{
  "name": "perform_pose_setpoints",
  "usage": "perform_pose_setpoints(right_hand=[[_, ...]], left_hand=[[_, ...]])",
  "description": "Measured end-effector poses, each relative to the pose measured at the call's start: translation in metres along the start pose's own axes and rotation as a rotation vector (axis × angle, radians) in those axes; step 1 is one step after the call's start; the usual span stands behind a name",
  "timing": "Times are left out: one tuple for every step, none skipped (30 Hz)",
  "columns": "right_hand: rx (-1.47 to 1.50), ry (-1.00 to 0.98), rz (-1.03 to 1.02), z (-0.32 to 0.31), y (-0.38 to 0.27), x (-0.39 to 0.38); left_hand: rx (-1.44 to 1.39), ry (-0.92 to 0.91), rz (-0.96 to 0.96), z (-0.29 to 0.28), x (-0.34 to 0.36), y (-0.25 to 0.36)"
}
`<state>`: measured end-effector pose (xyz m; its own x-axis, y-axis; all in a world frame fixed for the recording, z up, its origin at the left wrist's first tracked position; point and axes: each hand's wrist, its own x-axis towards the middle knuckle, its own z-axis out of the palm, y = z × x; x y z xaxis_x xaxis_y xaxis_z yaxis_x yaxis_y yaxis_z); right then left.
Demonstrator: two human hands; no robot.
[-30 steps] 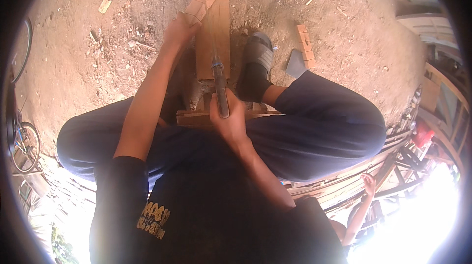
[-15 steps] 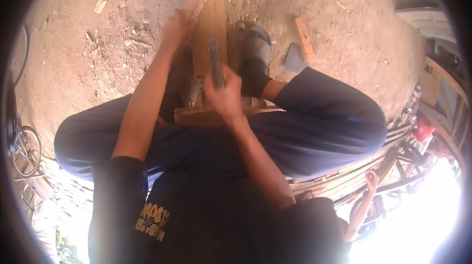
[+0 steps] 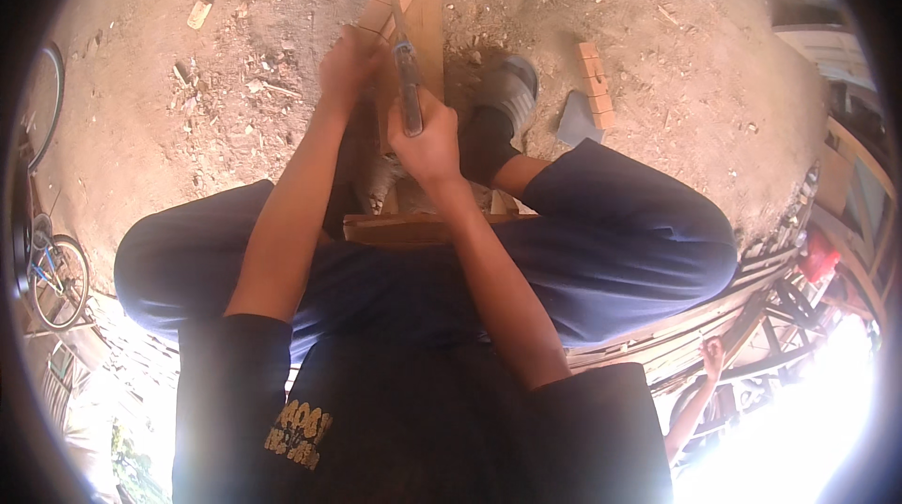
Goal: The person sits cross-legged on the ground and uses a hand saw to cut a small wooden plank. They hold the wood steady with their left hand and saw with their right hand, completing the cut and separating the piece.
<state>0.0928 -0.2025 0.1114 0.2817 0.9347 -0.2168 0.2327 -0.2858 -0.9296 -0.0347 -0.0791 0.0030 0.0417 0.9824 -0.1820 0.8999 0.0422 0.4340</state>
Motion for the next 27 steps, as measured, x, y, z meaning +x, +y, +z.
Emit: perform_pose_setpoints(right_hand=[[-0.004, 0.003, -0.037, 0.002, 0.003, -0.002], [-0.009, 0.007, -0.074, 0.003, 0.007, -0.006], [0.019, -0.003, -0.037, 0.0, 0.011, -0.016], [0.037, -0.006, 0.003, -0.008, 0.016, -0.032], [0.054, -0.007, 0.044, -0.013, 0.02, -0.039], [0.051, -0.006, 0.033, -0.014, 0.021, -0.037], [0.048, -0.006, 0.022, -0.014, 0.022, -0.035], [0.046, -0.004, 0.011, -0.014, 0.023, -0.032], [0.044, -0.012, 0.012, -0.011, 0.022, -0.022], [0.041, -0.02, 0.017, -0.008, 0.02, -0.007], [0.039, -0.029, 0.023, -0.007, 0.019, 0.0], [0.051, -0.036, 0.032, -0.008, 0.017, 0.001], [0.064, -0.044, 0.041, -0.009, 0.016, 0.001], [0.075, -0.051, 0.05, -0.011, 0.014, -0.001], [0.088, -0.032, 0.067, -0.014, 0.016, -0.011], [0.099, -0.012, 0.083, -0.017, 0.024, -0.03], [0.105, 0.003, 0.106, -0.019, 0.027, -0.039], [0.09, -0.013, 0.089, -0.02, 0.027, -0.036], [0.076, -0.029, 0.072, -0.02, 0.027, -0.033], [0.062, -0.046, 0.055, -0.02, 0.027, -0.03], [0.084, -0.026, 0.028, -0.015, 0.032, -0.018], [0.099, -0.033, 0.065, -0.012, 0.034, -0.009], [0.113, -0.039, 0.103, -0.009, 0.033, 0.0], [0.124, -0.046, 0.128, -0.009, 0.032, 0.008], [0.119, -0.021, 0.083, -0.004, 0.035, 0.008], [0.09, -0.029, 0.067, -0.005, 0.036, 0.008], [0.066, -0.037, 0.045, -0.005, 0.036, 0.007]], left_hand=[[0.017, 0.009, 0.002, 0.001, -0.001, 0.001], [0.035, 0.017, 0.004, 0.003, -0.003, 0.002], [0.057, 0.029, 0.005, 0.002, -0.003, 0.001], [0.067, 0.037, 0.005, 0.002, -0.003, 0.001], [0.078, 0.045, 0.006, 0.002, -0.002, 0.001], [0.083, 0.049, 0.005, 0.003, -0.003, 0.003], [0.069, 0.016, -0.021, 0.003, -0.003, 0.005], [0.056, -0.018, -0.046, 0.002, -0.001, 0.005], [0.047, -0.048, -0.072, 0.0, 0.0, 0.006], [0.035, -0.037, -0.058, 0.0, -0.002, 0.008], [0.023, -0.026, -0.045, 0.001, -0.004, 0.01], [0.01, -0.008, -0.029, 0.0, -0.002, 0.01], [0.018, -0.016, -0.03, 0.0, -0.003, 0.01], [0.026, -0.025, -0.032, 0.001, -0.006, 0.008], [0.037, -0.023, -0.029, 0.001, -0.004, 0.007], [0.058, 0.017, -0.013, 0.003, 0.0, 0.004], [0.074, 0.05, -0.004, 0.007, -0.001, 0.002], [0.091, 0.082, 0.004, 0.008, -0.001, 0.002], [0.087, 0.075, 0.004, 0.009, -0.001, 0.002], [0.084, 0.069, 0.004, 0.01, 0.001, 0.002], [0.08, 0.052, 0.007, 0.01, -0.001, 0.002], [0.076, 0.061, 0.008, 0.011, -0.003, 0.003], [0.072, 0.069, 0.008, 0.012, -0.004, 0.005], [0.062, 0.09, 0.011, 0.014, -0.001, 0.007], [0.074, 0.08, -0.006, 0.014, 0.0, 0.007], [0.086, 0.069, -0.023, 0.014, 0.0, 0.007], [0.102, 0.064, -0.037, 0.013, 0.001, 0.006]])
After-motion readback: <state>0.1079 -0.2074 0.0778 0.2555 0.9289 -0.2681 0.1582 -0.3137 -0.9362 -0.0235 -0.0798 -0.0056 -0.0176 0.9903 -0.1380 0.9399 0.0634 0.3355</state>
